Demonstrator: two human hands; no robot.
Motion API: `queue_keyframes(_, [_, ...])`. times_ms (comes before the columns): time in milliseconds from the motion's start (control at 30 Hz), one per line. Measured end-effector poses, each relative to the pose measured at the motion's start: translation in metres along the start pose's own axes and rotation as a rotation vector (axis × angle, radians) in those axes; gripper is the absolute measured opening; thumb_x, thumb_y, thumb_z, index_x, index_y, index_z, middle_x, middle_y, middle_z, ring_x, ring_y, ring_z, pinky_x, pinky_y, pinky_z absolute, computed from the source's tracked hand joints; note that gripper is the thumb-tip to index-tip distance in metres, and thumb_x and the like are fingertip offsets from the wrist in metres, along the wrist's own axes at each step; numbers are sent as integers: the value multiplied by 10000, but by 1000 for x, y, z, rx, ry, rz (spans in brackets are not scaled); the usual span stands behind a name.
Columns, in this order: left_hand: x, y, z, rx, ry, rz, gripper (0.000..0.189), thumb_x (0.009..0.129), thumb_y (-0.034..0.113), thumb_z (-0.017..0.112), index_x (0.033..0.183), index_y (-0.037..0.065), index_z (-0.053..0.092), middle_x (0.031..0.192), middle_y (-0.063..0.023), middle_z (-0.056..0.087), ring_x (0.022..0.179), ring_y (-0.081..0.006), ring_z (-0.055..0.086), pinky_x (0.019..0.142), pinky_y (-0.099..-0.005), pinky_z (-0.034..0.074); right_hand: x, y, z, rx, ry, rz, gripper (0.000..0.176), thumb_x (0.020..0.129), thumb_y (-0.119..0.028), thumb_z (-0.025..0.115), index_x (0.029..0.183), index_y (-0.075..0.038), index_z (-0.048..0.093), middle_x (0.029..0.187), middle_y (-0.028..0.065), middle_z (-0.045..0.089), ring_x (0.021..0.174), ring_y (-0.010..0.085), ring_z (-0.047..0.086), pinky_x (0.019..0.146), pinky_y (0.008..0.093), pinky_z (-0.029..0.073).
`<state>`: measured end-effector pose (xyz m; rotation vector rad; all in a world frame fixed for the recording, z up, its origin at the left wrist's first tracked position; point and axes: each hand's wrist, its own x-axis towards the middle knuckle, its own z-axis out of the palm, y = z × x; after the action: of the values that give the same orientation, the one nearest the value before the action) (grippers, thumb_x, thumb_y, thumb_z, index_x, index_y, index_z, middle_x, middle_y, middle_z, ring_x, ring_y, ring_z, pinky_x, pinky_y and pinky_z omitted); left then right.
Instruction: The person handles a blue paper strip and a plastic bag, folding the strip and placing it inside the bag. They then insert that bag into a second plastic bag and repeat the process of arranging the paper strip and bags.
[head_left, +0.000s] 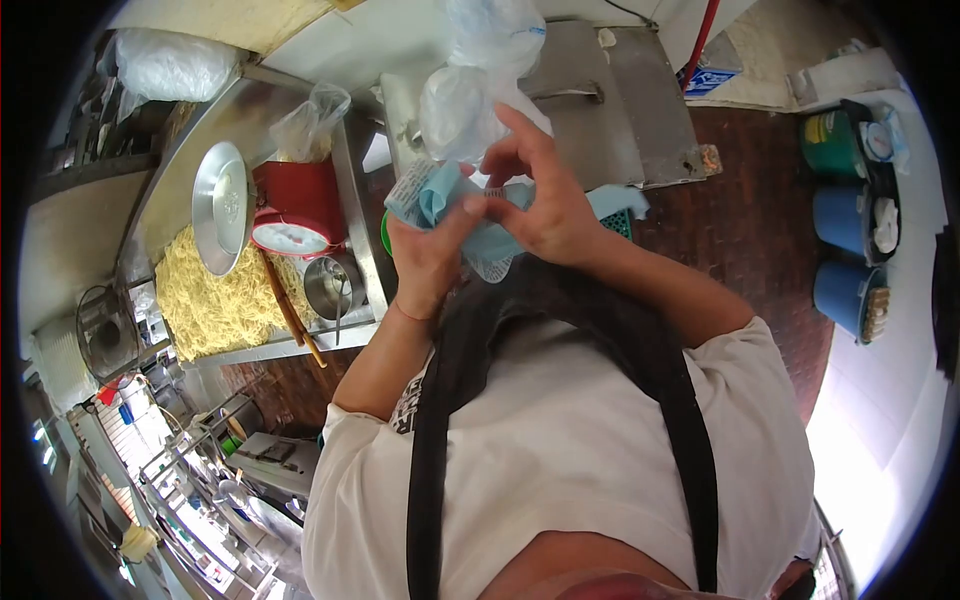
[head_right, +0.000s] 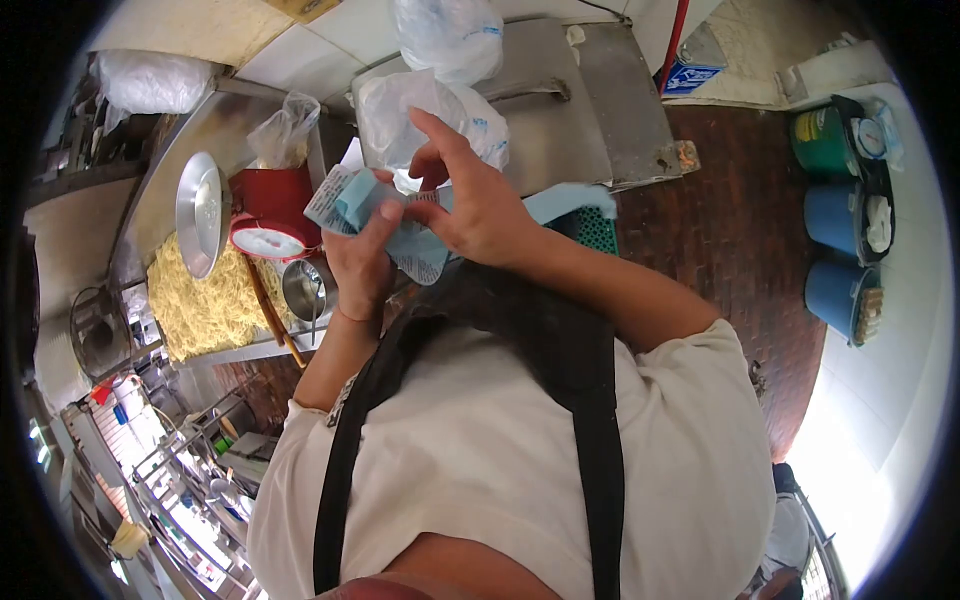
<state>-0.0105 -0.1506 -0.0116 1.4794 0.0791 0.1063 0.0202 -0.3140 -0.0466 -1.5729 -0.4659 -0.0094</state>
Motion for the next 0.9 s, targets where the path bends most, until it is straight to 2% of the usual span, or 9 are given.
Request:
queue_keyframes(100, [26,-9,-21,128,-155,162,151,986,159,583,982,11,615,1018,-65,630,959,-173,583,921,-311,435,2,-8,-5,-103,96,-3,789,806,-32,781,1467,-88,353,1093,63,571,993,155,554,950,318,459])
queue_keyframes(200, [52,12,-28,2,6,272,168,1005,132,522,992,-17,598,1082,-161,673,1025,-266,629,998,-402,461,4,3,-30,5,235,107,567,870,-73,727,1372,-65,464,1076,44,568,971,142,549,919,310,460])
queue_keyframes(267, [66,28,-46,46,-100,422,144,944,-3,539,1064,-40,610,1022,-158,683,989,-293,667,962,-408,487,6,21,-48,256,362,218,432,899,-111,700,1292,-50,531,1062,38,559,931,144,550,856,317,479])
queue_keyframes(367, [79,52,-65,476,-237,294,268,910,65,631,1170,0,623,982,-147,702,915,-235,683,847,-376,523,7,43,-68,531,474,297,364,936,-144,670,1266,-48,550,1098,32,567,972,134,551,903,327,472])
queue_keyframes(533, [101,52,-5,1019,-300,377,332,894,252,731,1137,34,665,914,-132,714,764,-185,652,730,-318,517,13,34,-64,154,287,184,692,879,-171,725,1457,-45,366,1282,108,573,1230,218,520,1064,396,399])
queue_keyframes(633, [120,25,4,987,-330,358,236,876,245,715,991,44,665,832,-221,677,775,-419,647,664,-381,508,13,49,-46,-86,177,94,940,810,-207,795,1528,-46,211,1350,135,555,1277,277,508,1072,417,398])
queue_keyframes(733, [122,-4,1,937,-151,255,269,880,274,715,887,24,617,748,-231,631,710,-450,604,619,-404,486,17,65,-28,-157,169,33,1053,780,-210,826,1555,-58,130,1344,146,572,1245,311,542,1064,423,412])
queue_keyframes(767, [123,-22,-3,903,-81,426,307,931,283,672,805,18,580,616,-144,584,532,-339,565,525,-361,422,20,77,-24,-131,197,0,1038,787,-193,820,1554,-58,133,1319,148,588,1216,308,563,1051,416,426])
queue_keyframes(900, [112,-19,-5,281,63,-110,289,1018,259,567,817,53,592,668,50,518,567,-27,430,479,-240,307,34,91,-28,-26,247,44,969,823,-105,779,1550,-52,140,1200,145,641,1086,282,635,974,384,489])
